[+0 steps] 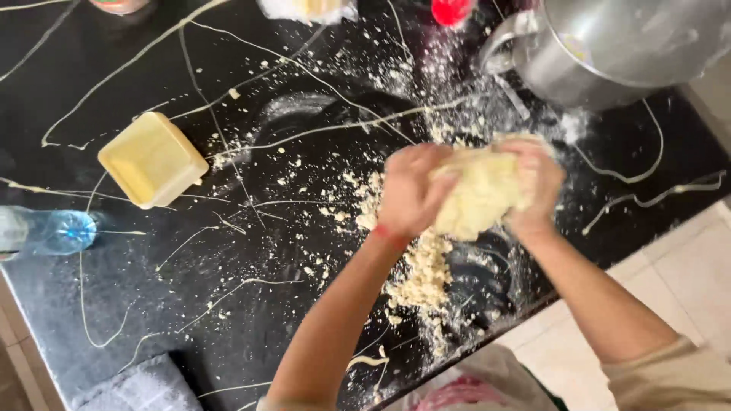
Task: Kneading dough on a floured countertop.
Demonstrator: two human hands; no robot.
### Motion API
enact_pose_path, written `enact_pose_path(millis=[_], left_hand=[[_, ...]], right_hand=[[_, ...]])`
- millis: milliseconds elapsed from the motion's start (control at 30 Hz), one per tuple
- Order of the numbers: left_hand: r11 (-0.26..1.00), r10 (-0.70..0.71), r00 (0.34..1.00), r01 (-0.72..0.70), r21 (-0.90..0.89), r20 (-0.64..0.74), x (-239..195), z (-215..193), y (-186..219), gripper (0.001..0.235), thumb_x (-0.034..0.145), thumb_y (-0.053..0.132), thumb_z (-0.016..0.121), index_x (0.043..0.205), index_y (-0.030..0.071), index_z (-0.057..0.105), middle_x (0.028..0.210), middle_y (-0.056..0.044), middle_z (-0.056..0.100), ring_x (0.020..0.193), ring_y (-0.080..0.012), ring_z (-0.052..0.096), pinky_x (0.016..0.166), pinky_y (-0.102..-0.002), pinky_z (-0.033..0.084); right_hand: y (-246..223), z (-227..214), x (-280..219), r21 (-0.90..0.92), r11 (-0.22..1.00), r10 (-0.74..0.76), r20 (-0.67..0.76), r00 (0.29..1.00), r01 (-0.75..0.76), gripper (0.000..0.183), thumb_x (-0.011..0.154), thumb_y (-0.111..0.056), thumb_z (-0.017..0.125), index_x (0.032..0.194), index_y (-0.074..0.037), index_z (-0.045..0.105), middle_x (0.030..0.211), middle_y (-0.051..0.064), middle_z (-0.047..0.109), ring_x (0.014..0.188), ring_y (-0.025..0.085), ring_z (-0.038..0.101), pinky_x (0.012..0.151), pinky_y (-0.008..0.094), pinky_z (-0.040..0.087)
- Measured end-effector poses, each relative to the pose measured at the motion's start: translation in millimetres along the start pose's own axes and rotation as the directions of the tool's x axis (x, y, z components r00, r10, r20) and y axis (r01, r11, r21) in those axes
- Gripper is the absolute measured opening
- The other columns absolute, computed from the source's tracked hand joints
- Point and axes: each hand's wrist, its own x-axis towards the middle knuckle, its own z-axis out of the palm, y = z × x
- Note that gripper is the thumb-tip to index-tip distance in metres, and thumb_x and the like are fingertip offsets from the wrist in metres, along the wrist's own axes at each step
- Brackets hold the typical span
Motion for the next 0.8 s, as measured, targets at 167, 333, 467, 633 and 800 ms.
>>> enact_pose_path(millis=[167, 333, 467, 633, 800], left_hand=[[0.959, -0.039, 0.973, -0.027, 0.28, 0.228, 19.7, -35.3, -11.2, 0.055, 0.1, 0.048, 0.047, 0.14, 0.012, 0.059, 0.149, -0.011, 0.052, 0.139, -0.0285, 0.044, 0.119, -0.057, 0.021], [0.692, 0.142, 0.98, -0.201, 0.693, 0.143, -43.4, -39.6, -40.1, 0.07, 0.11, 0.053, 0.048, 0.162, 0.007, 0.037, 0.171, -0.013, 0.036, 0.162, -0.0273, 0.028, 0.135, -0.05, 0.013], [0.749, -0.143, 0.789, -0.308, 0.587, 0.598, -92.7, -11.7, 10.6, 0.104, 0.083, 0.076, 0.05, 0.159, 0.008, 0.027, 0.164, -0.019, 0.027, 0.151, -0.0339, 0.021, 0.123, -0.05, 0.011], [0.879, -0.083, 0.954, -0.066, 0.472, 0.287, -175.0, 17.9, 44.8, 0.113, 0.077, 0.084, 0.048, 0.156, 0.005, 0.031, 0.162, -0.024, 0.027, 0.152, -0.0364, 0.02, 0.123, -0.055, 0.01], [0.663, -0.503, 0.863, 0.353, 0.66, 0.043, -155.4, 25.6, 34.4, 0.109, 0.083, 0.072, 0.059, 0.153, -0.003, 0.024, 0.163, -0.026, 0.02, 0.153, -0.0375, 0.017, 0.122, -0.059, 0.009]], right_hand=[[32.3, -33.2, 1.1, 0.172, 0.982, 0.065, 0.07, 0.995, -0.076, 0.023, 0.112, -0.026, 0.053, 0.109, -0.005, 0.062, 0.111, 0.011, 0.069, 0.1, 0.023, 0.066, 0.092, 0.036, 0.056], [64.2, -46.1, 41.0, -0.028, 0.982, 0.177, 0.462, 0.869, -0.186, 0.025, 0.096, -0.032, 0.061, 0.104, -0.008, 0.063, 0.114, 0.011, 0.07, 0.097, 0.026, 0.068, 0.092, 0.043, 0.059], [75.7, -31.3, 60.2, 0.154, 0.844, 0.283, 0.684, 0.672, -0.513, 0.043, 0.092, -0.038, 0.063, 0.129, -0.017, 0.058, 0.142, 0.008, 0.057, 0.127, 0.027, 0.057, 0.097, 0.044, 0.055], [10.4, -33.7, 51.1, -0.052, 0.717, 0.442, 0.805, 0.396, -0.695, 0.09, 0.078, -0.077, 0.057, 0.154, -0.029, 0.053, 0.153, 0.004, 0.061, 0.138, 0.027, 0.058, 0.1, 0.039, 0.057], [-25.6, -16.9, -1.6, 0.184, 0.671, 0.33, 0.794, 0.511, -0.719, 0.089, 0.075, -0.067, 0.063, 0.15, -0.023, 0.048, 0.145, 0.012, 0.058, 0.124, 0.032, 0.066, 0.087, 0.045, 0.06]])
